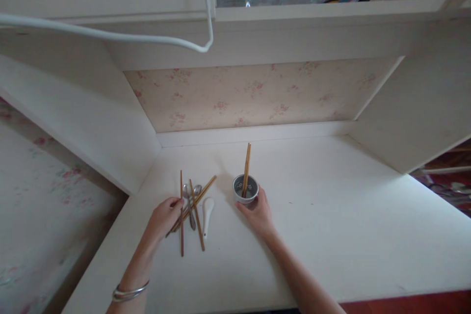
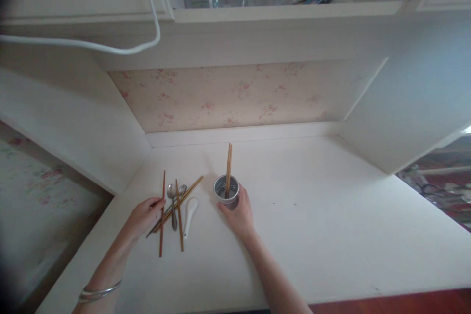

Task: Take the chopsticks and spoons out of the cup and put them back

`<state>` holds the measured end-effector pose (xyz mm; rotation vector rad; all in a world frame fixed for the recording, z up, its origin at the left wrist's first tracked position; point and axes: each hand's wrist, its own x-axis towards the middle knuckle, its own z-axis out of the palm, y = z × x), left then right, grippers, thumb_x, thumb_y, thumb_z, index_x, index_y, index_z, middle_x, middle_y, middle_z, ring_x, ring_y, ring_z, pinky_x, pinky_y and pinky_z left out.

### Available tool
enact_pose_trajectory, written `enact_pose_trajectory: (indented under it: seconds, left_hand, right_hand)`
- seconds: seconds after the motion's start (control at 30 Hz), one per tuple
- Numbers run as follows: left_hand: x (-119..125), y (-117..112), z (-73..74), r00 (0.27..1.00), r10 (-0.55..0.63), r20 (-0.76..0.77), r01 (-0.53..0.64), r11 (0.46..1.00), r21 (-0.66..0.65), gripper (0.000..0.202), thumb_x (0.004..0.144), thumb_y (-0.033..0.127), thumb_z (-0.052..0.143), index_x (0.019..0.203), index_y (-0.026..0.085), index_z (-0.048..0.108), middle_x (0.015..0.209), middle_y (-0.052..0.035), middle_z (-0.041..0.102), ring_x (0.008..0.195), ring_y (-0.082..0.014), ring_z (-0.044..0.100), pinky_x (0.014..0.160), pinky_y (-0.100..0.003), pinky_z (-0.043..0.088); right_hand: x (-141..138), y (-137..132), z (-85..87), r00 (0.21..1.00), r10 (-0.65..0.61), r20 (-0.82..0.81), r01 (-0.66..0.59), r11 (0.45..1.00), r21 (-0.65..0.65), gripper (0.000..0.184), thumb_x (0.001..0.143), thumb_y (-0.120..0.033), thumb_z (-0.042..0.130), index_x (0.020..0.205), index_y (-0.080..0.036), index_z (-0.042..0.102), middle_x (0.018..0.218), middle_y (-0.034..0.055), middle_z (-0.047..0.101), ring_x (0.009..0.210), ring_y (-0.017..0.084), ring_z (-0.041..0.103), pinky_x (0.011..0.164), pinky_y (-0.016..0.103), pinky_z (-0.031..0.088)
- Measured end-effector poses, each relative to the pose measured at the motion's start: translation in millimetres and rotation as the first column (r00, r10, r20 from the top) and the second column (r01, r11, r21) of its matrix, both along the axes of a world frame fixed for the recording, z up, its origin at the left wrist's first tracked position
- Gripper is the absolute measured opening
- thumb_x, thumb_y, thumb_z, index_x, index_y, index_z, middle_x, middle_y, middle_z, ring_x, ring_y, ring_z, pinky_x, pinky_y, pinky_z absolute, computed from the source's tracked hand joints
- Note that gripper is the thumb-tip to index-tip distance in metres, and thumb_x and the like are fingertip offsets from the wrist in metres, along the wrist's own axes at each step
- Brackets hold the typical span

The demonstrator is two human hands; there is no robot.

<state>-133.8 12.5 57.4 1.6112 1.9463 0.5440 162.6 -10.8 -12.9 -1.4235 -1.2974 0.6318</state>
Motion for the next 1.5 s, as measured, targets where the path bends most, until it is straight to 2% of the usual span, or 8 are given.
enact_pose_trajectory:
  seconds: [0.23, 0.4, 0.5, 0.6, 0.87, 1.07, 1.27, 1.5]
  left_hand:
    - [54, -1, 92.8, 0.894, -0.116, 0.433, -0.053, 0.932, 0.358, 0.037, 0.081, 0.05, 0.06, 0.096, 0.017, 0.066, 0.084, -0.0033, 0.071, 0.076, -0.0163, 0.063, 0.066, -0.025, 0.047]
    - [112, 34, 119.0, 0.809, -0.308, 0.501, 0.006, 0.857, 0.516, 0.037, 0.084, 0.045, 0.061, 0.106, 0.015, 0.064, 0.092, -0.0065, 0.072, 0.083, -0.0166, 0.065, 0.07, -0.026, 0.049]
    - [142, 56, 106.3, 0.788, -0.396, 0.471, 0.101, 0.839, 0.535, 0.033, 0.084, 0.041, 0.061, 0.104, 0.015, 0.065, 0.093, -0.0066, 0.073, 0.085, -0.0166, 0.066, 0.078, -0.028, 0.05]
    - [162, 68, 78.2, 0.794, -0.42, 0.438, 0.168, 0.846, 0.506, 0.027, 0.084, 0.036, 0.061, 0.099, 0.015, 0.067, 0.093, -0.0069, 0.073, 0.085, -0.0164, 0.066, 0.081, -0.029, 0.05]
    - [175, 70, 15.6, 0.813, -0.389, 0.433, 0.222, 0.895, 0.387, 0.029, 0.085, 0.04, 0.059, 0.095, 0.016, 0.071, 0.094, -0.0075, 0.074, 0.083, -0.018, 0.066, 0.079, -0.029, 0.05]
    - [173, 70, 1.7, 0.811, -0.377, 0.448, 0.239, 0.912, 0.334, 0.029, 0.083, 0.041, 0.061, 0.096, 0.017, 0.072, 0.099, -0.0084, 0.074, 0.088, -0.0199, 0.067, 0.082, -0.031, 0.051]
    - [168, 57, 4.6, 0.749, -0.349, 0.563, 0.218, 0.932, 0.289, 0.038, 0.083, 0.045, 0.062, 0.109, 0.017, 0.067, 0.11, -0.0102, 0.069, 0.096, -0.0206, 0.065, 0.087, -0.033, 0.05]
    - [160, 11, -8.8, 0.546, -0.404, 0.734, 0.333, 0.908, 0.252, 0.1, 0.063, 0.034, 0.084, 0.146, 0.02, 0.03, 0.146, -0.0133, 0.043, 0.133, -0.0267, 0.043, 0.111, -0.039, 0.035]
  right_hand:
    - [2, -4, 5.2, 0.997, 0.005, 0.083, -0.006, 1.0, 0.011, 0.074, 0.07, -0.039, 0.075, 0.135, -0.026, 0.043, 0.133, 0.0088, 0.054, 0.123, 0.03, 0.051, 0.102, 0.048, 0.043]
    - [2, -4, 4.8, 0.997, 0.015, 0.077, -0.017, 1.0, 0.022, 0.073, 0.07, -0.041, 0.075, 0.134, -0.025, 0.044, 0.132, 0.0091, 0.055, 0.122, 0.031, 0.052, 0.102, 0.048, 0.043]
    - [1, -4, 4.9, 0.997, 0.001, 0.074, -0.004, 1.0, 0.03, 0.074, 0.069, -0.04, 0.076, 0.134, -0.025, 0.045, 0.13, 0.009, 0.057, 0.121, 0.031, 0.053, 0.102, 0.048, 0.043]
    - [1, -3, 5.3, 0.998, 0.002, 0.064, -0.005, 0.999, 0.039, 0.074, 0.068, -0.038, 0.076, 0.135, -0.026, 0.045, 0.13, 0.0093, 0.057, 0.12, 0.03, 0.053, 0.103, 0.048, 0.042]
    - [4, -2, 6.3, 0.997, 0.023, 0.072, -0.026, 0.999, 0.045, 0.073, 0.069, -0.035, 0.076, 0.134, -0.025, 0.046, 0.129, 0.0088, 0.058, 0.12, 0.029, 0.054, 0.102, 0.047, 0.043]
    - [3, 0, 2.1, 0.996, 0.017, 0.085, -0.024, 0.996, 0.08, 0.073, 0.068, -0.033, 0.077, 0.134, -0.024, 0.047, 0.127, 0.0095, 0.058, 0.117, 0.029, 0.055, 0.1, 0.048, 0.045]
    - [4, -2, 3.2, 0.997, 0.026, 0.068, -0.031, 0.997, 0.076, 0.074, 0.068, -0.033, 0.077, 0.135, -0.025, 0.046, 0.129, 0.0092, 0.058, 0.12, 0.03, 0.054, 0.101, 0.049, 0.044]
    - [3, -7, 14.6, 0.991, 0.132, -0.007, -0.131, 0.99, 0.06, 0.07, 0.075, -0.031, 0.071, 0.138, -0.025, 0.044, 0.134, 0.0095, 0.057, 0.121, 0.028, 0.055, 0.101, 0.048, 0.046]
